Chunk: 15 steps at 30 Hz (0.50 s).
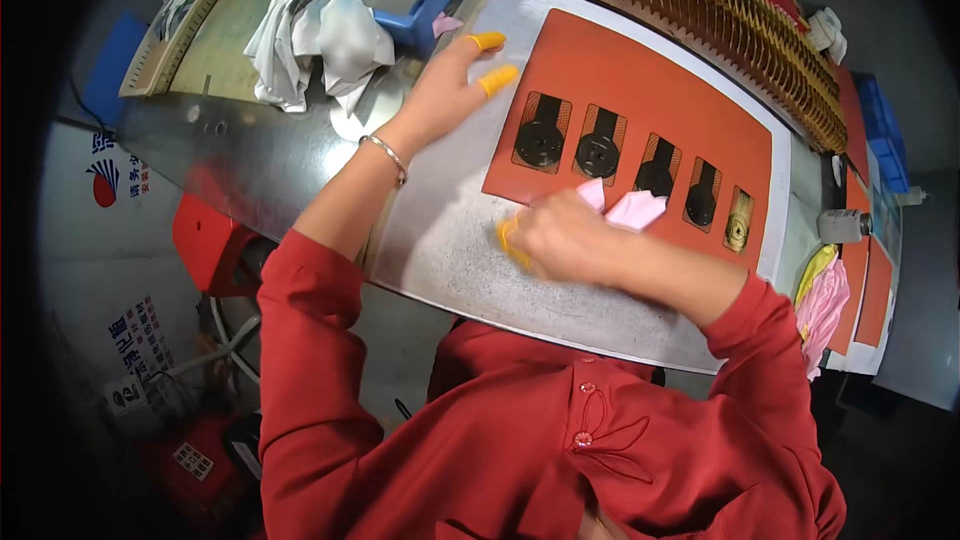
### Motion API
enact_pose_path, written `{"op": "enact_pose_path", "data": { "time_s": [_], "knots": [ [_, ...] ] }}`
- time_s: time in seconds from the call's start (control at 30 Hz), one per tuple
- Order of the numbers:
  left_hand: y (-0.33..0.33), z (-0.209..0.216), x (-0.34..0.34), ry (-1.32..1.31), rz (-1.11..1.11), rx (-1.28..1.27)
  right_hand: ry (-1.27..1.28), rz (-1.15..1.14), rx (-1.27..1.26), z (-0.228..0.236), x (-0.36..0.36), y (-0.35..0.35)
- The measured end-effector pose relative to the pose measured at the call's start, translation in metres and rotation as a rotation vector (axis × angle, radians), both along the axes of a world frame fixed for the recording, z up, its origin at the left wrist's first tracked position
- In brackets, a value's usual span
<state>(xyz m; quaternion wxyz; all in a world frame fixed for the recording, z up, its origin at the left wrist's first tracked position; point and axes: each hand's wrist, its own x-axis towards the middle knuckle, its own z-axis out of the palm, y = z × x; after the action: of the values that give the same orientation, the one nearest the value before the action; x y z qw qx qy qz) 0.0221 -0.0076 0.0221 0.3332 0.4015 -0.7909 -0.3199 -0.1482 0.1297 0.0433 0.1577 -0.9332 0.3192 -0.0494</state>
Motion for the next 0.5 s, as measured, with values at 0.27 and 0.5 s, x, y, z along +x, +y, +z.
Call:
{"op": "enact_pose_path", "data": {
  "time_s": [0.27, 0.5],
  "knots": [
    [0.034, 0.030, -0.030, -0.459, -0.403, -0.171, -0.514, -0.482, 0.258, 0.037, -0.113, 0.069],
    [0.038, 0.036, -0.049, -0.614, -0.337, -0.127, -0.758, -0.940, 0.274, 0.048, -0.203, 0.114]
  ]
}}
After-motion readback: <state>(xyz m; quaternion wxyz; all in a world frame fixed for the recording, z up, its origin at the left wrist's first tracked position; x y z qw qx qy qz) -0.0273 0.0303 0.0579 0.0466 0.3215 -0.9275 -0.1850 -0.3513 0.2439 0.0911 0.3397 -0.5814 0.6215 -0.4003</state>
